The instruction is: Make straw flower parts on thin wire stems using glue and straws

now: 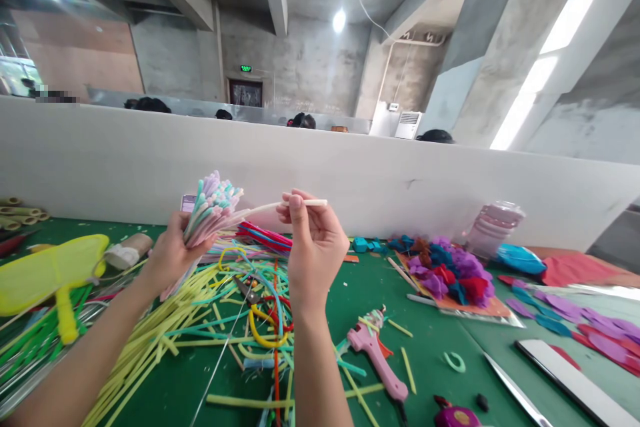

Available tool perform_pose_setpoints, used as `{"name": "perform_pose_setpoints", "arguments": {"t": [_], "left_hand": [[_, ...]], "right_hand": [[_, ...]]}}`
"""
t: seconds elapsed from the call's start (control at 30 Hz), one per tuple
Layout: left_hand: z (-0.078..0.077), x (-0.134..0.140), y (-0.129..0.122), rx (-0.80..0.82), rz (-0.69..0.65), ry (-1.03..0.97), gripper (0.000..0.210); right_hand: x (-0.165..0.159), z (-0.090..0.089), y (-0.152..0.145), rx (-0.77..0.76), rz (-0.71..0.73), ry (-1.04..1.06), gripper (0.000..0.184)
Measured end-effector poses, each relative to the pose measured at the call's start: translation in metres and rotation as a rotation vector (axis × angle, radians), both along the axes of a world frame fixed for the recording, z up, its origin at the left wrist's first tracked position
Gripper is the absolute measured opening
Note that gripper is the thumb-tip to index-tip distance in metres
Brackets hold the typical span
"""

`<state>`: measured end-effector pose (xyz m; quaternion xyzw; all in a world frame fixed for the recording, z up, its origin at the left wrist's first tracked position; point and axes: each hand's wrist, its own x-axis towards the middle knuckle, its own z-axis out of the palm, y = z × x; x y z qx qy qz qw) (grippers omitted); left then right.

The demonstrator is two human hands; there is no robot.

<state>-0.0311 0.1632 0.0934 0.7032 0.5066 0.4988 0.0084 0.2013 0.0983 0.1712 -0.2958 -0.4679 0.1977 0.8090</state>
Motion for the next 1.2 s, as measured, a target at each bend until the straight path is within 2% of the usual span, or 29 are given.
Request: {"name": "perform_pose_setpoints", "arguments": {"t": [0.37, 0.67, 1.03, 1.2], "left_hand": [[-0.0033, -0.0057, 0.0051, -0.007, 0.041, 0.013, 0.038], [-0.0028, -0.0068, 0.0049, -0.043, 0.044, 0.008, 0.039], [-0.0009, -0.0047, 0.0030, -0.042, 0.060, 0.039, 0.043], [0.0011, -0.0014, 0.0000, -0.054, 0.019, 0.009, 0.039]], "right_hand": [[0.0011, 0.0019, -0.0045, 0.010, -0.083, -0.061, 0.016], [0.0012, 0.0021, -0.0053, 0.056, -0.028, 0.002, 0.013], [0.0009, -0.0009, -0.0025, 0.040, -0.055, 0.002, 0.026], [-0.0009, 0.0004, 0.0002, 0.142, -0.064, 0.041, 0.037]]}}
